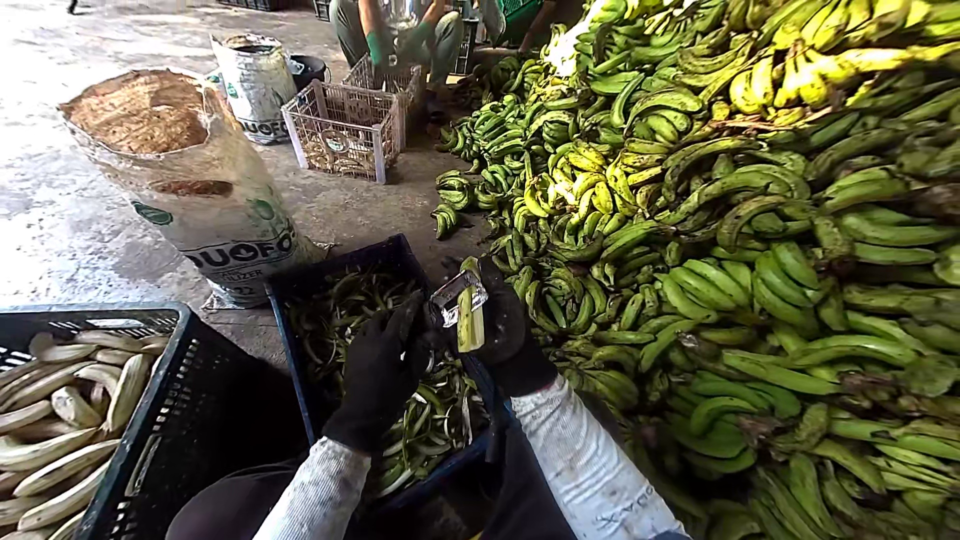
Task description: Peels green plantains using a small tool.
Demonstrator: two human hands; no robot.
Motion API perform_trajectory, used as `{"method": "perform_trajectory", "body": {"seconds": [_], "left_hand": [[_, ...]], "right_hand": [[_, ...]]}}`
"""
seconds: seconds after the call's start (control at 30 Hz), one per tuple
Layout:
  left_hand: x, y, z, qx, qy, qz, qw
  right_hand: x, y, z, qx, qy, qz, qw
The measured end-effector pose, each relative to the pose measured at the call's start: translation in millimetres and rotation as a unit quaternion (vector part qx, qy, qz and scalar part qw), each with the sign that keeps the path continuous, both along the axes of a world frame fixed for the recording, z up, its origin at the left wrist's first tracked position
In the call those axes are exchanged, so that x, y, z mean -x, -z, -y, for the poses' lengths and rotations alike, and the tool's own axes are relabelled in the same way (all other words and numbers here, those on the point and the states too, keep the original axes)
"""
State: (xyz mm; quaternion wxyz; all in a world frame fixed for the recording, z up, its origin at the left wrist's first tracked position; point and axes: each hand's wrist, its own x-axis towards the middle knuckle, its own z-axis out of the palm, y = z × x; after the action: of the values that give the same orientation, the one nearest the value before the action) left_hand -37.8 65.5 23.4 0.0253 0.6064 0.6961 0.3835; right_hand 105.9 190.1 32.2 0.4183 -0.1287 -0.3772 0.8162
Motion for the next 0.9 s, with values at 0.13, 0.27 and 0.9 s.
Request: {"method": "perform_trajectory", "body": {"seconds": [0.13, 0.27, 0.9], "left_hand": [[-3, -5, 3, 0.055, -0.025, -0.027, 0.998], [13, -11, -4, 0.129, -0.061, 0.065, 0.988], [-17, -6, 5, 0.121, 0.025, -0.023, 0.992]], "right_hand": [[0, 2, 2, -0.072, 0.104, 0.227, 0.966], [0, 1, 11, -0.188, 0.009, 0.291, 0.938], [-17, 19, -5, 0.019, -0.007, 0.144, 0.989]]}}
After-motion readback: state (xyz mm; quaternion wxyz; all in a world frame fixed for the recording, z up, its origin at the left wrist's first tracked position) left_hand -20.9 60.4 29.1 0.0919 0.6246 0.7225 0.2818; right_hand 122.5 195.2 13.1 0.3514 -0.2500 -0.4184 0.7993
